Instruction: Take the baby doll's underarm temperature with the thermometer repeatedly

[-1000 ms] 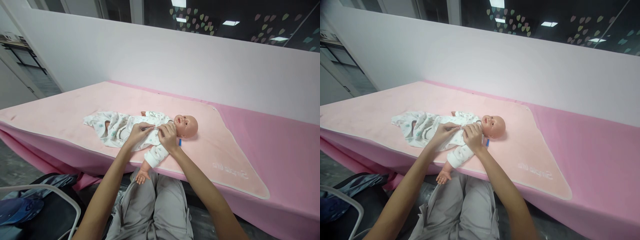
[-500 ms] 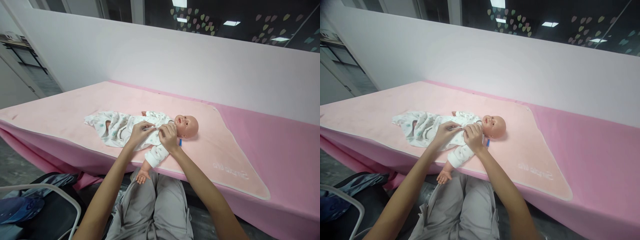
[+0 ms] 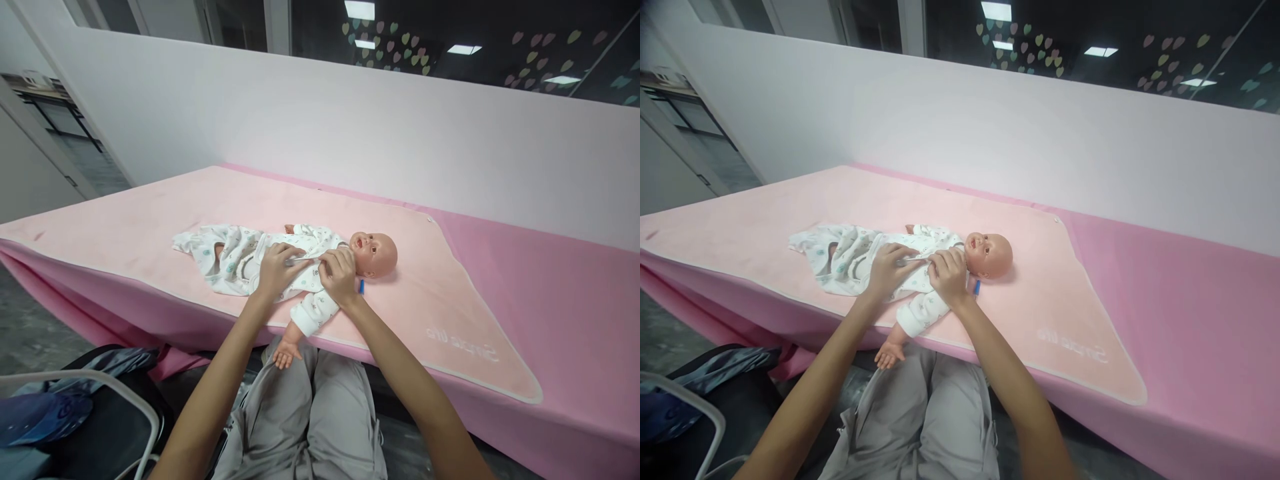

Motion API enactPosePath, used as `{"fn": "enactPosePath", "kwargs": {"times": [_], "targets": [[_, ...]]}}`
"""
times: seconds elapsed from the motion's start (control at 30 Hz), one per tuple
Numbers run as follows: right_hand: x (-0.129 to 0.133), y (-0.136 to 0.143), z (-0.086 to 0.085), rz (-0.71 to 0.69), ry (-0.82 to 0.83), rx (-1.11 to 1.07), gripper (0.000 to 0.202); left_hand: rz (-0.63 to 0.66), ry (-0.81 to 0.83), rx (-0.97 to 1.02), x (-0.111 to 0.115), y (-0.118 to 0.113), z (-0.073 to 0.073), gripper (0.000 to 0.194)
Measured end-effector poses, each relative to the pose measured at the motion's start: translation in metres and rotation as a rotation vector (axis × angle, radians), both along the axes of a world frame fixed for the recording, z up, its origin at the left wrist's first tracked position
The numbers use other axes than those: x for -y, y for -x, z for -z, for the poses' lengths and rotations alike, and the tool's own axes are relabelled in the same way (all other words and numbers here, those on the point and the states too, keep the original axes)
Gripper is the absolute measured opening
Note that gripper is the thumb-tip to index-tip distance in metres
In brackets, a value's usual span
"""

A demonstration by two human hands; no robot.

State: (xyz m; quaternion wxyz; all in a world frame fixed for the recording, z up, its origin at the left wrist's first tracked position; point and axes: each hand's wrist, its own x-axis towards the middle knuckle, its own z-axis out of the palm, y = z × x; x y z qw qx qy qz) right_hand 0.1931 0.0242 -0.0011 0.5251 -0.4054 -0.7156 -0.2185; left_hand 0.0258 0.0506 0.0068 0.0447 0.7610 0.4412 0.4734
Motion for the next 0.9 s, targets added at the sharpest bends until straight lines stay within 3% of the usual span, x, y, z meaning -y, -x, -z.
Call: {"fn": "enactPosePath", "kwargs": {"times": [0.1,0.27,0.53,0.7,0.9], "targets": [[0.000,0.000,-0.001,0.004,-0.015,0.001,0.015,-0.041,-0.002,-0.013,0.001,0.023,0.004,0.036],[-0.001,0.000,0.001,0.028,0.026,0.014,0.016,0.118,0.091,0.019,0.003,0.054,0.010,0.028],[0.000,0.000,0.000,0.011,0.026,-0.008,0.016,0.257,0.214,0.140,0.006,0.055,0.006,0.025],[0.000,0.001,-0.001,0.019,0.007,0.014,0.014,0.154,0.274,0.128,0.007,0.052,0.004,0.027],[0.000,0.002,0.000,-0.009,0.015,0.003,0.015,0.015,0.189,0.005,0.005,0.042,0.007,0.029]]}}
